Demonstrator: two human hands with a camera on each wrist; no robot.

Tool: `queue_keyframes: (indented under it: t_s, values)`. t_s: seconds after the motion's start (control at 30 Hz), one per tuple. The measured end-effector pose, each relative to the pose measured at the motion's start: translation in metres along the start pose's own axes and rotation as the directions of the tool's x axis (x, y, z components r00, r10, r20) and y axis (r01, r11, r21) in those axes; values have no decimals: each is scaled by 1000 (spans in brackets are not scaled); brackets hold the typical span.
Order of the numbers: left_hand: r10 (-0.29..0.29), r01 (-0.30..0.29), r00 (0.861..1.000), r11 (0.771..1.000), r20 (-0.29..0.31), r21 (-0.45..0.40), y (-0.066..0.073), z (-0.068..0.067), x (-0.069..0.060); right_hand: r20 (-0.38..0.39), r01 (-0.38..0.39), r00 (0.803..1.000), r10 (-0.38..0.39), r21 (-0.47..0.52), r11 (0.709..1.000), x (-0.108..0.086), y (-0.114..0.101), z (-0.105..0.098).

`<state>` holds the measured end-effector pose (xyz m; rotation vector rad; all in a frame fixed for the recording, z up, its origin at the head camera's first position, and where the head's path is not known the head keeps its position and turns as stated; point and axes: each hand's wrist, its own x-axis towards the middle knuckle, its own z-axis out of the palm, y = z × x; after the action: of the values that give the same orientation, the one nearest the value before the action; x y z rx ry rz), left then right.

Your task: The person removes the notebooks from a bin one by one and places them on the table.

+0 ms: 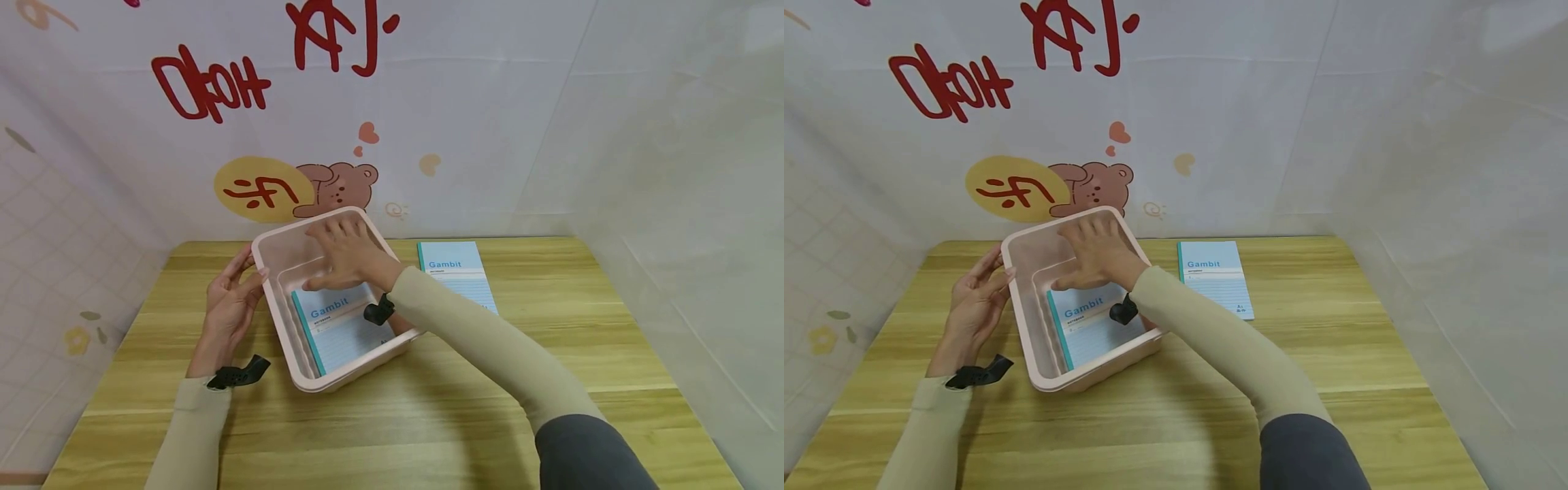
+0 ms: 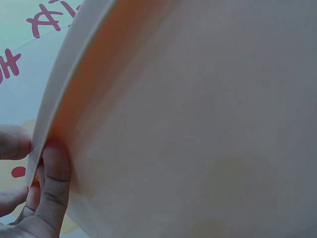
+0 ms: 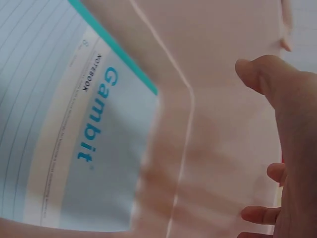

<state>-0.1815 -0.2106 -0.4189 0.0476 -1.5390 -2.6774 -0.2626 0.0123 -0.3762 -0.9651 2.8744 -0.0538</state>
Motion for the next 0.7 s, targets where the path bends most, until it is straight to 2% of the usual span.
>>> queue_keyframes:
  t_s: [0.33, 0.6, 0.7]
  values:
    - [3, -3, 1000, 1000, 1, -8, 1, 0, 1, 115, -16, 993, 20, -37, 999, 15, -13, 24]
    - [-6, 6, 1000, 1000, -8, -8, 1, 3, -1, 209, -16, 977, 33, -83, 996, 18, -20, 42]
    - [-2, 2, 1000, 1000, -11, -13, 1, 3, 0, 259, -24, 964, 57, -126, 992, 24, -22, 48]
